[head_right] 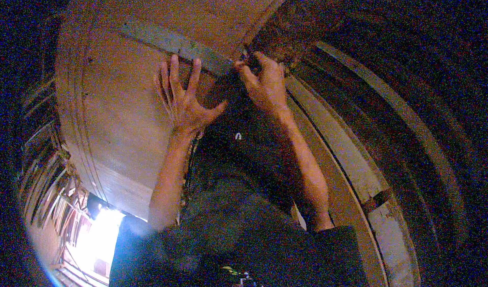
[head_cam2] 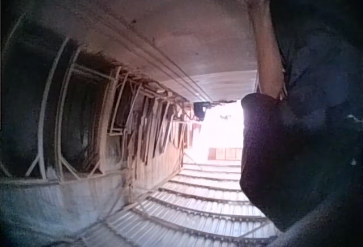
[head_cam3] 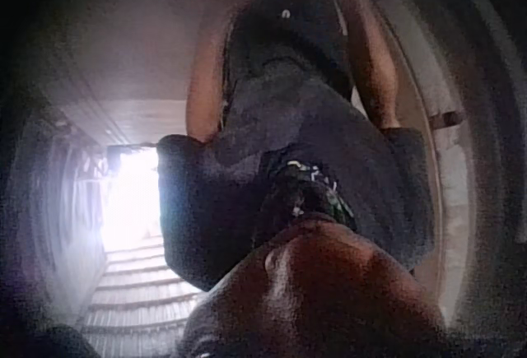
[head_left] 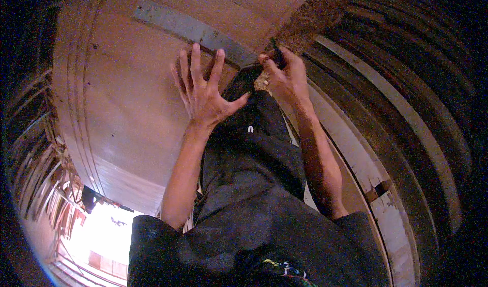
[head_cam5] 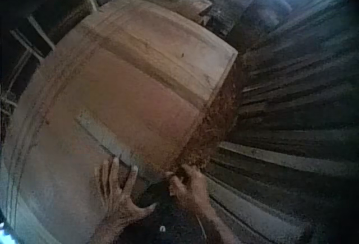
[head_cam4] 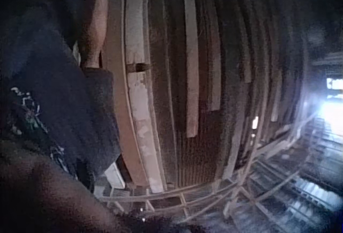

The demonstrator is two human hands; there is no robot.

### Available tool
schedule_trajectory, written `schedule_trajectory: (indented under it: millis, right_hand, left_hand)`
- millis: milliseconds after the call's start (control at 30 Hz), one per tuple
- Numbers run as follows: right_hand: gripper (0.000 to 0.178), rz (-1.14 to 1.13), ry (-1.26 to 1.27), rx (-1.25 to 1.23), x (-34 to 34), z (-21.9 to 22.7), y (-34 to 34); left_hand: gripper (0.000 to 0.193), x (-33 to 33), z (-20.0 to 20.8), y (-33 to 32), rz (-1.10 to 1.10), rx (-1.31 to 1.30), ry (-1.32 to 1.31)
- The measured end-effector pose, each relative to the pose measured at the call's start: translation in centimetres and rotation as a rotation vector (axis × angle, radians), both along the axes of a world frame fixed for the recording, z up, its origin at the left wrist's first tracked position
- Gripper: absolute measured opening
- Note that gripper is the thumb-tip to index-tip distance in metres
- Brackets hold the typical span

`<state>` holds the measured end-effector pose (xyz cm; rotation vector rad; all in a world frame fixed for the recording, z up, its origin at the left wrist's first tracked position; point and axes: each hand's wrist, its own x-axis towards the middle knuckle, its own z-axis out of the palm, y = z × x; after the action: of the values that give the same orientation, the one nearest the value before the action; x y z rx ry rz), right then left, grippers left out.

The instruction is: The person measures a large wooden board using a tape measure and marks it with a pencil. They then use a metal square to draw straight lines on the board.

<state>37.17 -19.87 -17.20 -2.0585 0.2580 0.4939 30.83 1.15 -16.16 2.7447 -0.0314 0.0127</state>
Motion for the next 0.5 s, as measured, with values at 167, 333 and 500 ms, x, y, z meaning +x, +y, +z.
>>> schedule_trajectory:
  millis: [167,333,500]
  right_hand:
    - [0.017,-0.053,0.191,0.069,3.4,3.0,-1.7]
    - [0.017,-0.047,0.25,0.082,4.6,4.4,-1.5]
    - [0.023,-0.056,0.18,0.157,3.8,3.6,-2.2]
  left_hand:
    - [0.113,2.7,1.3,-2.3,0.015,0.011,0.036]
    - [0.113,3.0,0.6,-2.5,0.035,0.007,0.046]
    - [0.114,3.0,1.5,-3.0,0.054,0.004,0.077]
